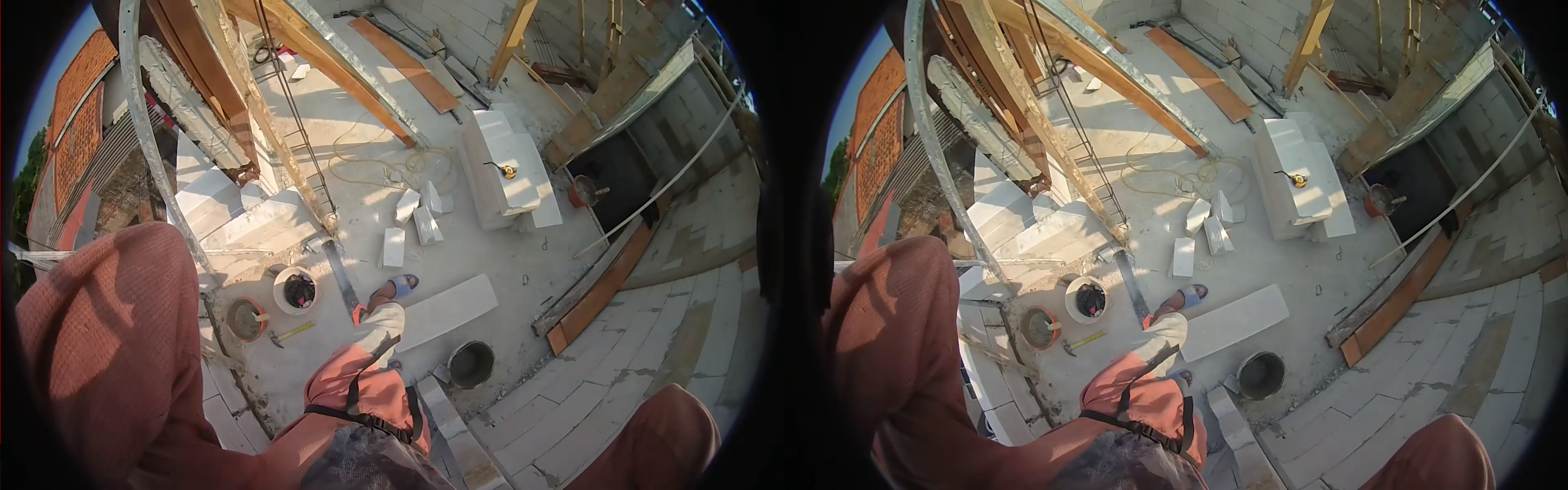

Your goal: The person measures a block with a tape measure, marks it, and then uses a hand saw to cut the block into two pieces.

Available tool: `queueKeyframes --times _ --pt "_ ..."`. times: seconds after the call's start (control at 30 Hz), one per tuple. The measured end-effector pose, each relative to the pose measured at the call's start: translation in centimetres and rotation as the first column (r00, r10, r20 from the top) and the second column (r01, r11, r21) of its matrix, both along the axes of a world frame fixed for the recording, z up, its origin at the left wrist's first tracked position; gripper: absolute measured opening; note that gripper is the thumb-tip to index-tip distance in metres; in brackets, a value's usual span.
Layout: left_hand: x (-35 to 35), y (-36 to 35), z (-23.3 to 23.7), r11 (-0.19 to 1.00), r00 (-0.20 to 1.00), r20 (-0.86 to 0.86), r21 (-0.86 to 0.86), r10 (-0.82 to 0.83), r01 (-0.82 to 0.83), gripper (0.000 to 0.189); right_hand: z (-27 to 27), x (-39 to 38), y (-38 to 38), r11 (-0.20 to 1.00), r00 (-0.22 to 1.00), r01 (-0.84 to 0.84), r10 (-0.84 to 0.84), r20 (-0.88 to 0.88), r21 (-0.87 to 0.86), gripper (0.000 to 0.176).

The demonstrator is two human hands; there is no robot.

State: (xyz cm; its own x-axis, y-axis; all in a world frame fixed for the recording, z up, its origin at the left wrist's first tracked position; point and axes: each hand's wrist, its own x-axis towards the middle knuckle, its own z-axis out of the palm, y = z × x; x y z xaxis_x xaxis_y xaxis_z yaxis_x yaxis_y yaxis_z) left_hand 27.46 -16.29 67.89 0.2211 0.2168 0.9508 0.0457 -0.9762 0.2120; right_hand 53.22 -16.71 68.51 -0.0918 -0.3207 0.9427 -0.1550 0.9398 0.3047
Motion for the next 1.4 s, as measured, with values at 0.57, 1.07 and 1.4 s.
queueKeyframes --times 0.57,1.07,1.4 --pt "-3.4 28.0 2.4 0.930 0.942 0.330 0.322 0.065 -0.177 0.075 -22.2 11.9 41.1 -0.189 0.494 0.754 -0.468 0.733 -0.629 0.036" --pt "7.7 17.7 -50.3 -0.854 0.466 -0.877 -0.325 0.112 -0.407 0.057 -64.2 18.0 66.3 -0.152 0.164 0.982 0.408 0.898 -0.110 0.062" --pt "27.5 10.9 -43.7 -0.961 0.685 -0.699 -0.276 0.204 0.005 0.043 -70.0 14.7 78.5 0.093 -0.226 0.968 0.729 0.646 0.235 0.110"
